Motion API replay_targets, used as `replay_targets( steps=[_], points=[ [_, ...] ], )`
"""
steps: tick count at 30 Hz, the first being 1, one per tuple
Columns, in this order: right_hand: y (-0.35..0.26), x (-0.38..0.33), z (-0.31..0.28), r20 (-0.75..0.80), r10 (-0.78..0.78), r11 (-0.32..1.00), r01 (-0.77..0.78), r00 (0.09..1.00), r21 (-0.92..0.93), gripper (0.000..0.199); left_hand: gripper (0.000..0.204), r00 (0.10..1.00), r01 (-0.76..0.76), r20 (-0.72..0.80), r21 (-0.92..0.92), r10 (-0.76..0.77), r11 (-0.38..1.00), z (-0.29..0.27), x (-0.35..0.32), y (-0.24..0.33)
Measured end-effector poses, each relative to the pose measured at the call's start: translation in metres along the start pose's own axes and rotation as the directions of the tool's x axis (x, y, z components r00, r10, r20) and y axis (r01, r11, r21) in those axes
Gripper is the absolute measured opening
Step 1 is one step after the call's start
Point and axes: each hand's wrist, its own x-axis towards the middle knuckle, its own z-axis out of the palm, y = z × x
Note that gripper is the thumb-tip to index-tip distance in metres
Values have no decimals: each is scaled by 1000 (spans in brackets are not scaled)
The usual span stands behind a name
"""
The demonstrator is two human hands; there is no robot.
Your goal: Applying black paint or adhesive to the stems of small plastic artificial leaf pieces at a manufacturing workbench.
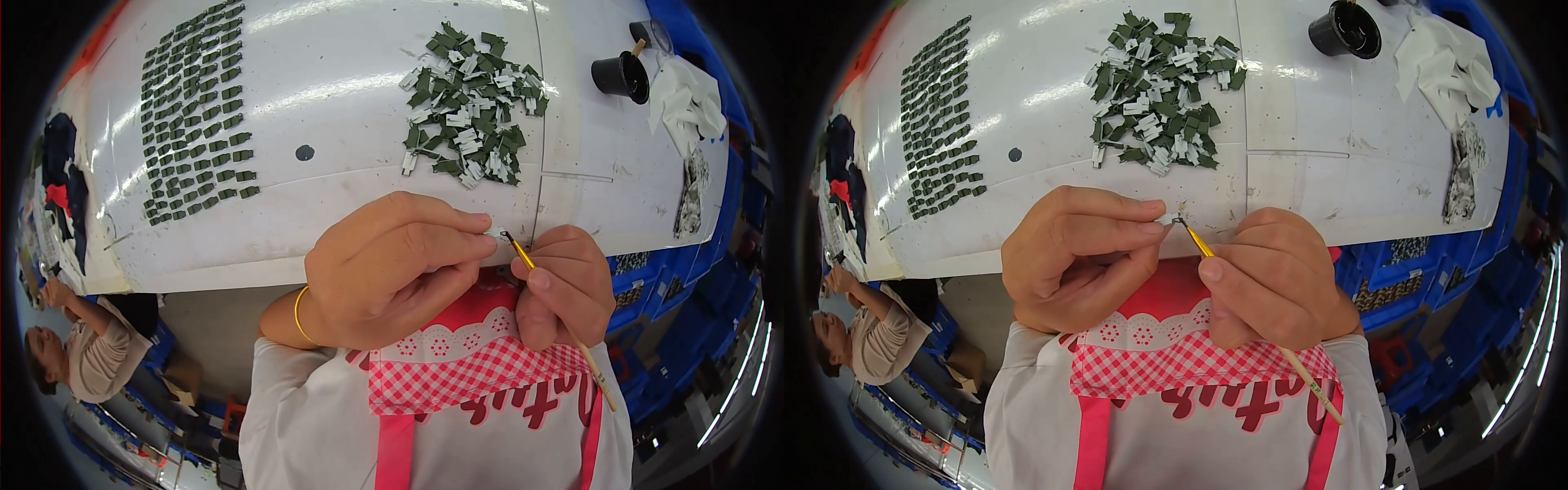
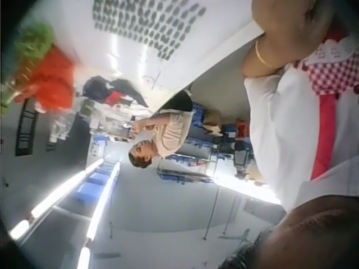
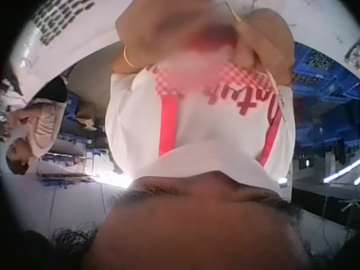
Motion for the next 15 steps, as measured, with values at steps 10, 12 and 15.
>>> replay_targets(
  steps=[10, 12, 15],
  points=[
    [1, 0, 2, -51, -31, 999, 32, 998, 17, 17, 22, 1000, -21, -11, -25, 20, 999, 1, -1, -5],
    [1, 0, 2, -58, -34, 999, 35, 998, 19, 16, 22, 1000, -18, -8, -23, 18, 1000, 1, -1, -5],
    [2, 2, 3, -28, -38, 999, 38, 999, 14, 15, 22, 1000, -24, -10, -21, 24, 999, 1, -1, -6]
  ],
)
